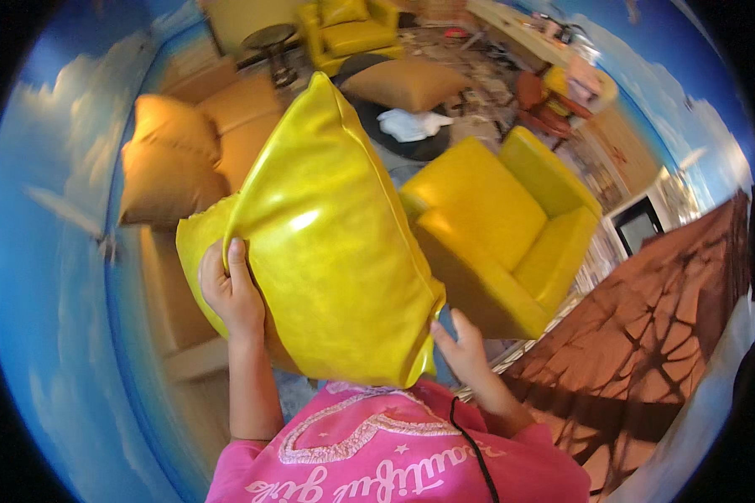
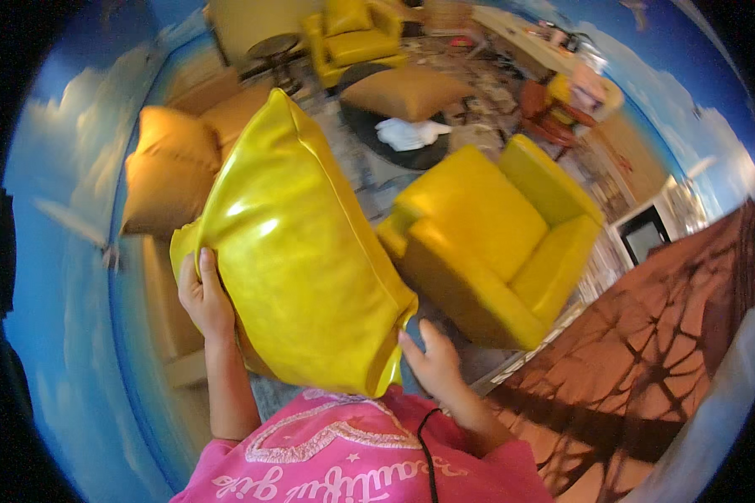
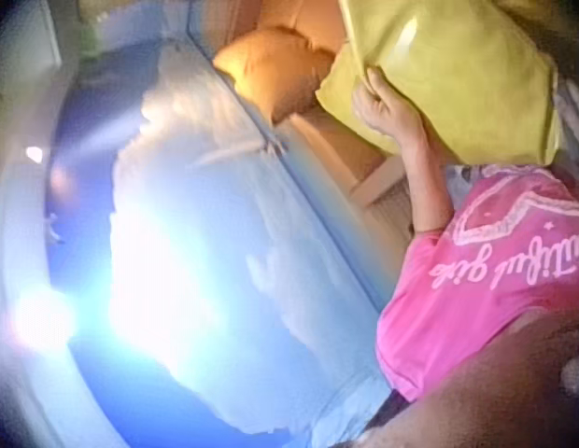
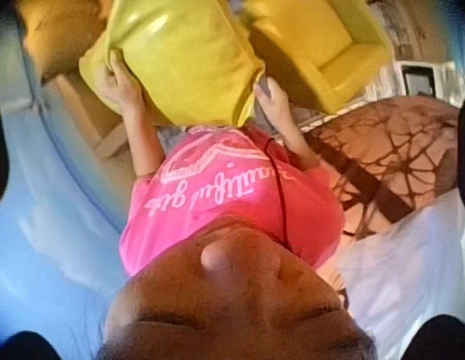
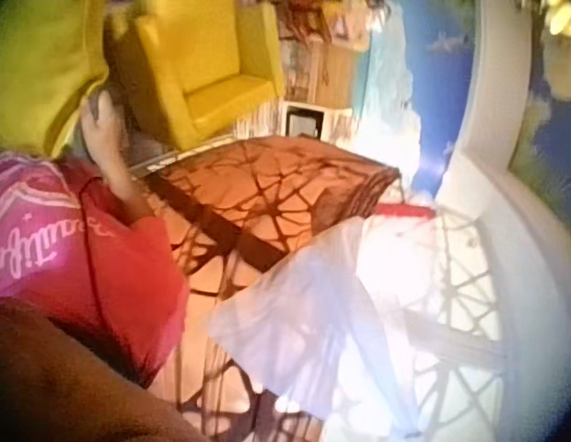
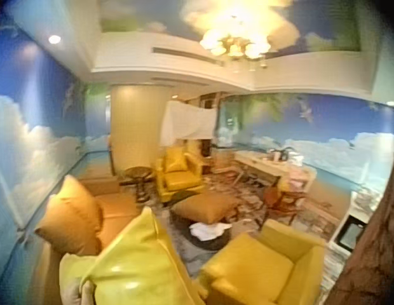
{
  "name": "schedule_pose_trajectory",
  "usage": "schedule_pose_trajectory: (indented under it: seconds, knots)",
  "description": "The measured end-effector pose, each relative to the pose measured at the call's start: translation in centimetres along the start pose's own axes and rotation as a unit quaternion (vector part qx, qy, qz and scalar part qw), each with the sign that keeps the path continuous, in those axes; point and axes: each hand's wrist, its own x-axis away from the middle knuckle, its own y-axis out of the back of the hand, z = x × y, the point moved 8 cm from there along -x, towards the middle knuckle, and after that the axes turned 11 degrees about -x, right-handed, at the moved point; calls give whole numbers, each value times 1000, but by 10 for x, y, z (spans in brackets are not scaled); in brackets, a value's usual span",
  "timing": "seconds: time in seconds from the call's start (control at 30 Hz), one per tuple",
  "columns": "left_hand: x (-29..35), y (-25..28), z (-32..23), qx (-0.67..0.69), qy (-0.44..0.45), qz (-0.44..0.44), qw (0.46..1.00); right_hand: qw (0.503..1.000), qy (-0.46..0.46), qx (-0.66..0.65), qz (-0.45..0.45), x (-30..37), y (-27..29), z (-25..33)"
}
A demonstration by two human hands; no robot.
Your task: The person wipes a yellow armchair and a beige sofa using a blue and yellow sponge. They clean the seat, backrest, and armrests of the armchair, then move to the sofa to wipe the cushions and backrest.
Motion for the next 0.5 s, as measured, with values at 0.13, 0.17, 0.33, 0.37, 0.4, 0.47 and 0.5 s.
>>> schedule_pose_trajectory:
  seconds: [0.13, 0.17, 0.33, 0.37, 0.4, 0.47, 0.5]
  knots:
    - [12, -133, -88, 24, -39, 103, 994, 990, -42, -74, -111, 16, 97, -65]
    - [19, -164, -111, 47, -43, 131, 989, 984, -47, -88, -144, 20, 117, -80]
    - [53, -301, -230, 131, -159, 207, 956, 947, -64, -149, -276, 48, 200, -107]
    - [61, -326, -257, 150, -190, 209, 947, 933, -56, -171, -310, 49, 215, -109]
    - [66, -351, -281, 167, -233, 211, 934, 917, -47, -194, -344, 48, 227, -108]
    - [75, -397, -326, 209, -275, 233, 909, 896, -53, -190, -399, 47, 249, -122]
    - [80, -419, -345, 227, -290, 243, 897, 885, -48, -180, -427, 43, 259, -126]
